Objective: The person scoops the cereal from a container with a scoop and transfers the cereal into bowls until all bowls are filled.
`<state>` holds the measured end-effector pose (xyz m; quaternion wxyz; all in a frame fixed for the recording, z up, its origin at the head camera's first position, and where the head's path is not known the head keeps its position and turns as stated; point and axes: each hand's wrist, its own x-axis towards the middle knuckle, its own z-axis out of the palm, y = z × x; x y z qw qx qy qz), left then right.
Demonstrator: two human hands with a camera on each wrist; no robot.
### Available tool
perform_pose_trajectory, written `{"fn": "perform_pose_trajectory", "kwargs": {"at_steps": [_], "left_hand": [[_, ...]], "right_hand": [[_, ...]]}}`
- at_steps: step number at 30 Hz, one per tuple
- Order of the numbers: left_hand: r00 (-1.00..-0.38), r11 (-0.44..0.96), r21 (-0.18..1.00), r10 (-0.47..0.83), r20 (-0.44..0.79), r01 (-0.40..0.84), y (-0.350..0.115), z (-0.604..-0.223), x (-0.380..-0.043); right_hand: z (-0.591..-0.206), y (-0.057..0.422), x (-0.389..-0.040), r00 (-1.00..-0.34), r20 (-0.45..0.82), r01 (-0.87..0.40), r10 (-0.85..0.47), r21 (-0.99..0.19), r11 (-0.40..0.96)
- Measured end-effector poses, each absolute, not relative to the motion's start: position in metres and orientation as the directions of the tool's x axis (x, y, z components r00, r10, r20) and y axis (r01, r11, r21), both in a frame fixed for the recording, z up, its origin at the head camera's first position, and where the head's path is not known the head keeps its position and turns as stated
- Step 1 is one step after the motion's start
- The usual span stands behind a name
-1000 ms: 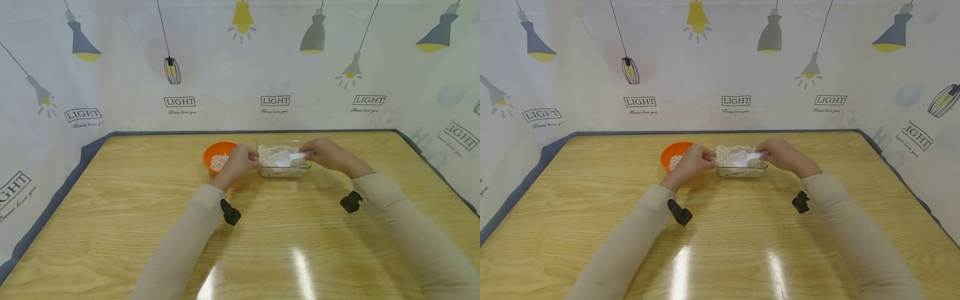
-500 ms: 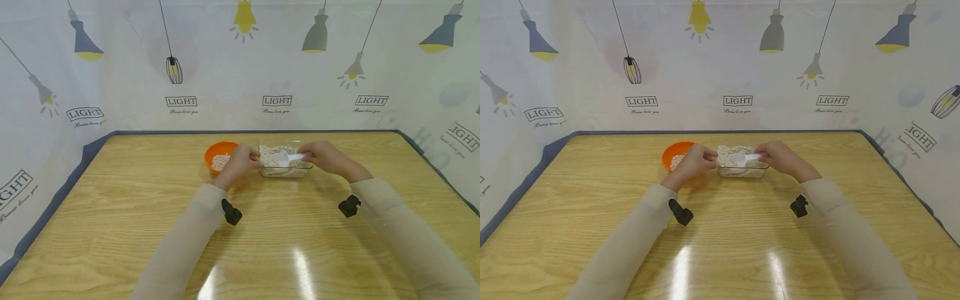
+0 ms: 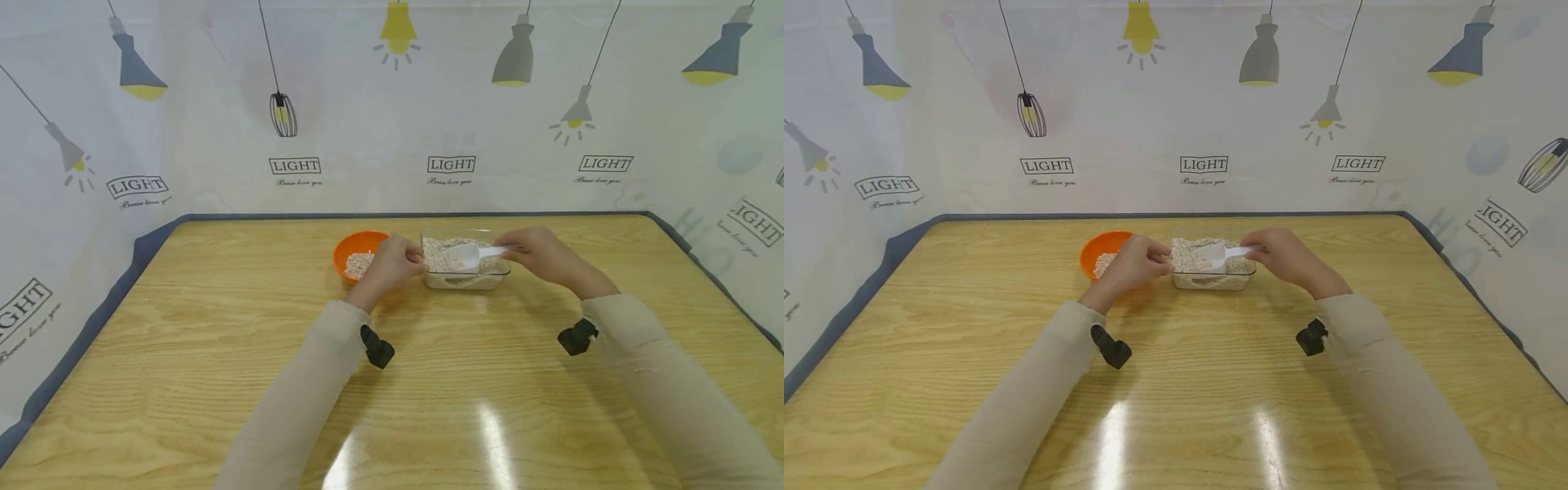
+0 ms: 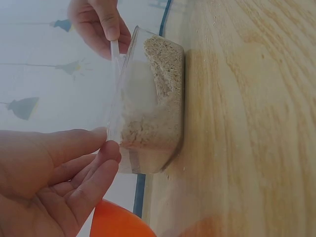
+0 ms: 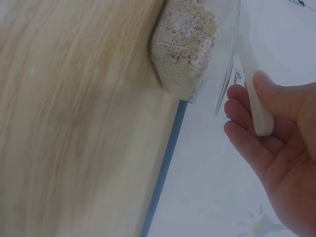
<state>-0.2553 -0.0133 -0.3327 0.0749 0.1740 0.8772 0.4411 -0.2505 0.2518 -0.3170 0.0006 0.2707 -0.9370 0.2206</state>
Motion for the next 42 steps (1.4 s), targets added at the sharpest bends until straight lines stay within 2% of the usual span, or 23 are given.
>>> {"fn": "perform_pose_trajectory", "kwargs": {"at_steps": [10, 20, 29, 37, 42], "left_hand": [[-0.928, 0.51, 0.827, 0.372, 0.036, 0.237, -0.014, -0.335, -0.256], [-0.941, 0.543, 0.818, 0.337, -0.003, 0.192, -0.014, -0.335, -0.255], [-0.922, 0.498, 0.826, 0.382, 0.066, 0.265, -0.018, -0.335, -0.256], [-0.945, 0.556, 0.813, 0.327, -0.023, 0.172, -0.026, -0.331, -0.256], [-0.946, 0.555, 0.816, 0.323, -0.034, 0.161, -0.033, -0.324, -0.258]], "right_hand": [[-0.32, 0.26, -0.247, -0.87, 0.143, -0.484, -0.472, -0.431, 0.761], [-0.323, 0.268, -0.246, -0.893, 0.159, -0.445, -0.421, -0.457, 0.77], [-0.322, 0.272, -0.245, -0.905, 0.176, -0.423, -0.387, -0.47, 0.775], [-0.317, 0.275, -0.243, -0.908, 0.198, -0.418, -0.369, -0.486, 0.767], [-0.313, 0.274, -0.243, -0.896, 0.231, -0.443, -0.379, -0.496, 0.747]]}}
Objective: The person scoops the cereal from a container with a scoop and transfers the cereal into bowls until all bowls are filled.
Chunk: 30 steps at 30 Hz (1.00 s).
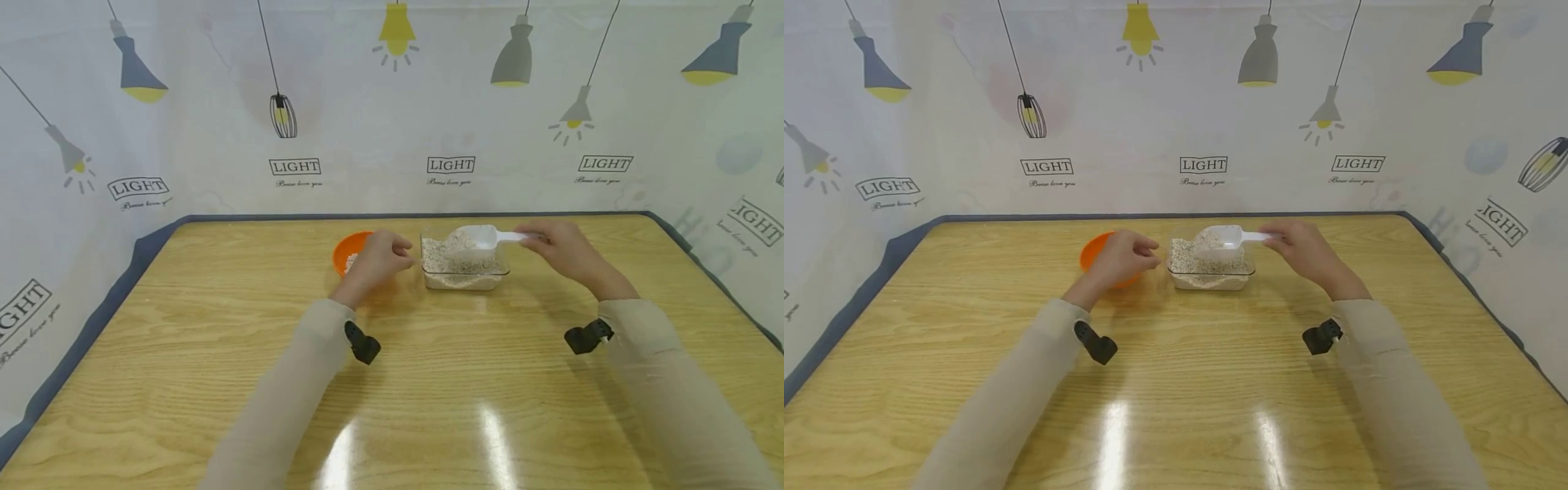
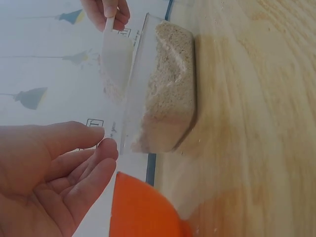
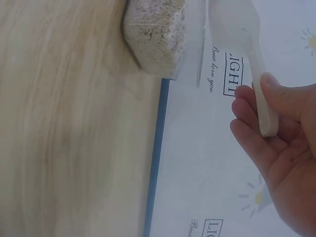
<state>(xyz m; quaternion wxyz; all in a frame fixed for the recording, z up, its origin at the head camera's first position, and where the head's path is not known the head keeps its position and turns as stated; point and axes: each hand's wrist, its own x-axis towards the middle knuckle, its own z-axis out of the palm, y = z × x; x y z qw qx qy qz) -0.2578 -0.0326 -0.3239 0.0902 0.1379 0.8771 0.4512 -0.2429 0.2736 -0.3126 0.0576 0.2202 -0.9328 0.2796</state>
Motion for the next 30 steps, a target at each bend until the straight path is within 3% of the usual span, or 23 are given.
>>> {"fn": "perform_pose_trajectory", "kwargs": {"at_steps": [17, 30], "left_hand": [[-0.966, 0.661, 0.732, 0.256, -0.017, 0.163, -0.07, -0.309, -0.261], [-0.976, 0.709, 0.687, 0.216, 0.006, 0.161, -0.109, -0.308, -0.263]], "right_hand": [[-0.301, 0.248, -0.252, -0.863, 0.284, -0.505, -0.418, -0.485, 0.714], [-0.298, 0.217, -0.265, -0.852, 0.277, -0.517, -0.444, -0.579, 0.631]]}}
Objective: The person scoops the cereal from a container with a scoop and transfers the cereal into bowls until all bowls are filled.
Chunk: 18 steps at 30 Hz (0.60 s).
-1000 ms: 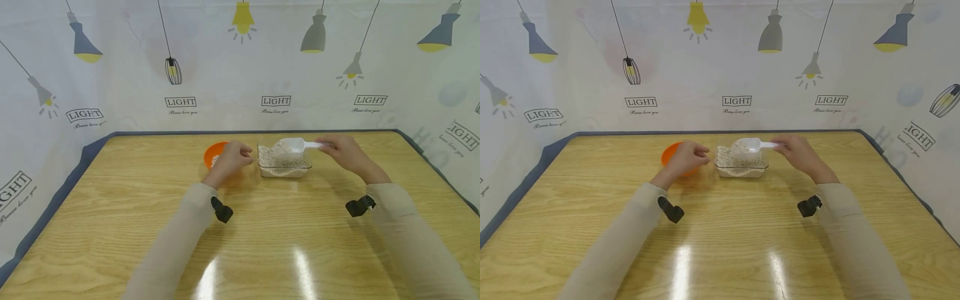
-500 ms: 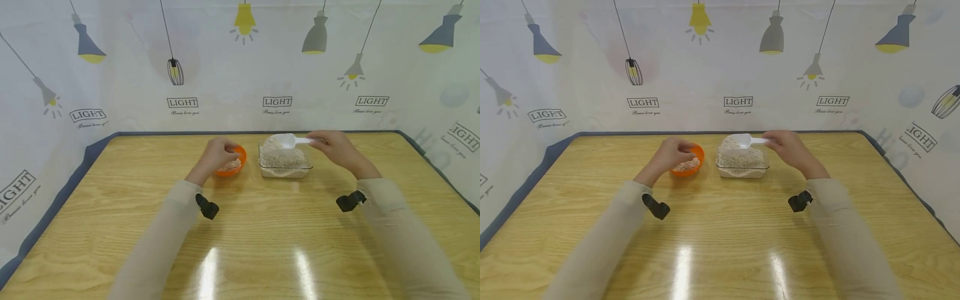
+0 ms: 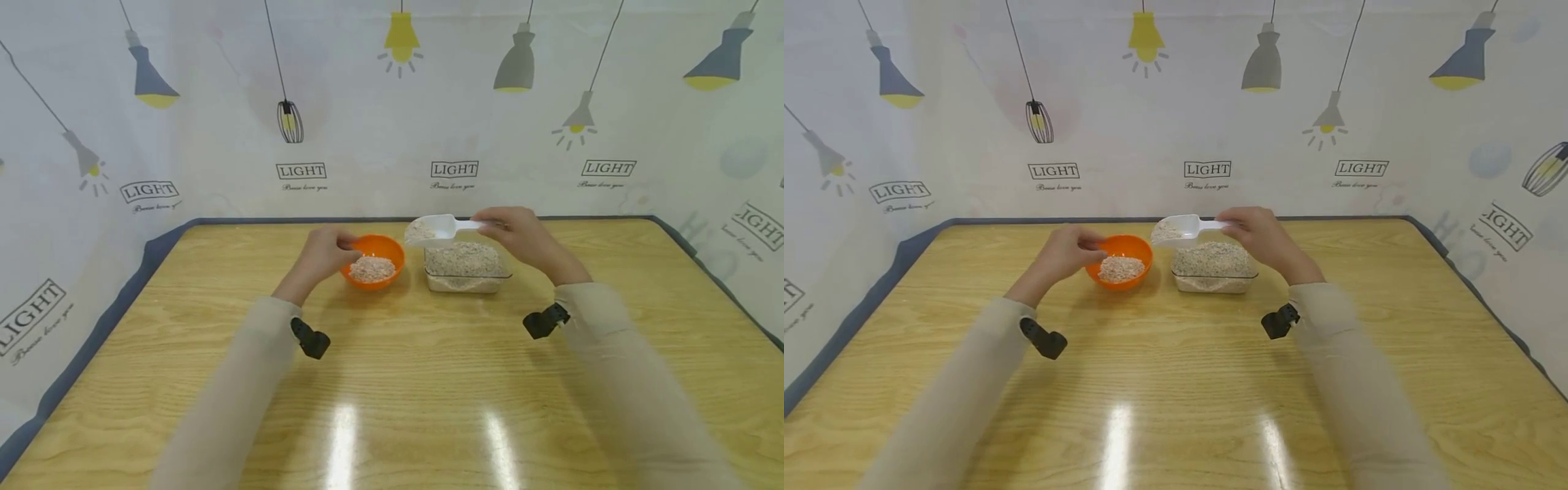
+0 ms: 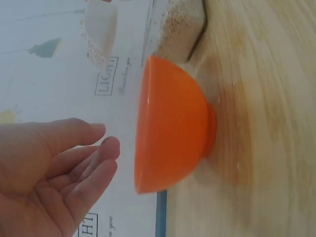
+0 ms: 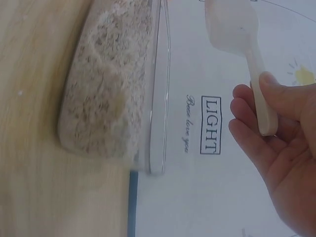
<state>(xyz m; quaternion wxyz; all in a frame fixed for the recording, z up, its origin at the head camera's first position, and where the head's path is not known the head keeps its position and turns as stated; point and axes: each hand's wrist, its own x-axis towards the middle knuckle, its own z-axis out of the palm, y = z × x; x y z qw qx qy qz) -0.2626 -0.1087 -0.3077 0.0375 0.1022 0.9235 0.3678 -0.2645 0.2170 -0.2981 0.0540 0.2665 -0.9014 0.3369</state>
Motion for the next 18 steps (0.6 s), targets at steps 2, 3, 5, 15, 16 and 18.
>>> {"fn": "perform_pose_trajectory", "kwargs": {"at_steps": [2, 3, 5, 15, 16, 18], "left_hand": [[-0.979, 0.72, 0.677, 0.206, 0.003, 0.153, -0.115, -0.309, -0.264], [-0.98, 0.721, 0.677, 0.198, -0.002, 0.145, -0.118, -0.309, -0.264], [-0.983, 0.723, 0.678, 0.183, -0.006, 0.13, -0.123, -0.31, -0.264], [-0.986, 0.72, 0.683, 0.169, -0.005, 0.12, -0.142, -0.315, -0.264], [-0.985, 0.72, 0.684, 0.17, -0.01, 0.117, -0.142, -0.315, -0.265], [-0.984, 0.726, 0.677, 0.176, -0.017, 0.118, -0.142, -0.316, -0.265]], "right_hand": [[-0.298, 0.211, -0.266, -0.851, 0.268, -0.516, -0.451, -0.586, 0.625], [-0.297, 0.208, -0.267, -0.851, 0.264, -0.515, -0.454, -0.587, 0.624], [-0.298, 0.203, -0.268, -0.851, 0.256, -0.513, -0.458, -0.586, 0.627], [-0.3, 0.175, -0.275, -0.841, 0.202, -0.513, -0.502, -0.592, 0.622], [-0.301, 0.172, -0.276, -0.836, 0.203, -0.52, -0.509, -0.589, 0.619], [-0.301, 0.166, -0.277, -0.828, 0.205, -0.53, -0.521, -0.587, 0.612]]}}
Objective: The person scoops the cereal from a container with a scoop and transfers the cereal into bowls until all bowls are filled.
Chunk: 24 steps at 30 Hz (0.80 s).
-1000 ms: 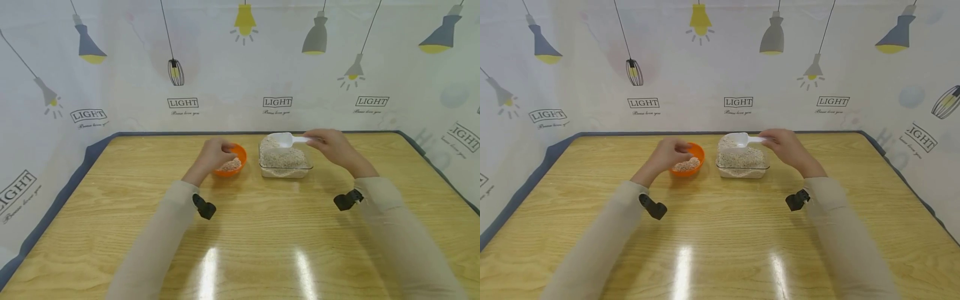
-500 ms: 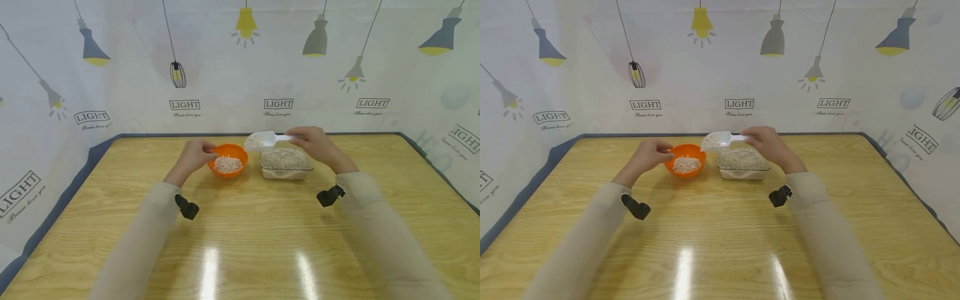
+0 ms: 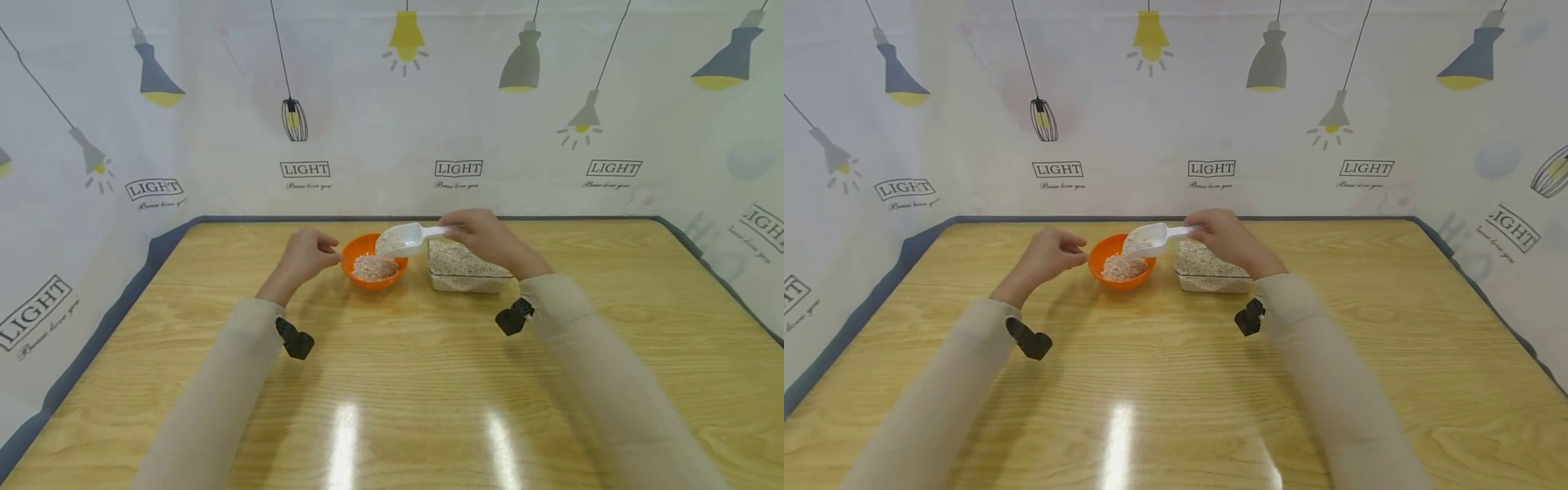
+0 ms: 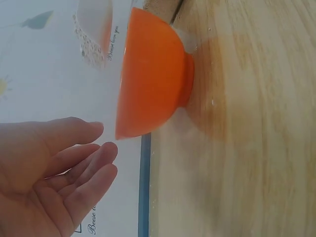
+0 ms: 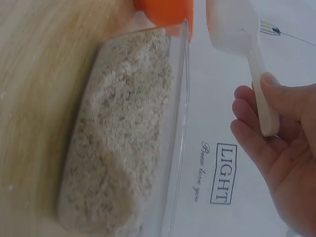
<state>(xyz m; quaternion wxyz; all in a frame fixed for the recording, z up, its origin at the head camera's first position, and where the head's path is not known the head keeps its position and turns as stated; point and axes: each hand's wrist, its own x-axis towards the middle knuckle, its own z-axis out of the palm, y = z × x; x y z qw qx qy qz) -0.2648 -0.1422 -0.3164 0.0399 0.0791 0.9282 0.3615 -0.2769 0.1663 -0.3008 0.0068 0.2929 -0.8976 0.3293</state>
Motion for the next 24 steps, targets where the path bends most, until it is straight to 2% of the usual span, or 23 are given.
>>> {"fn": "perform_pose_trajectory", "kwargs": {"at_steps": [15, 24], "left_hand": [[-0.976, 0.735, 0.667, 0.208, -0.057, 0.118, -0.136, -0.322, -0.263], [-0.977, 0.74, 0.663, 0.203, -0.064, 0.111, -0.135, -0.322, -0.264]], "right_hand": [[-0.305, 0.135, -0.285, -0.809, 0.128, -0.535, -0.574, -0.564, 0.629], [-0.303, 0.123, -0.291, -0.757, 0.151, -0.628, -0.635, -0.437, 0.644]]}}
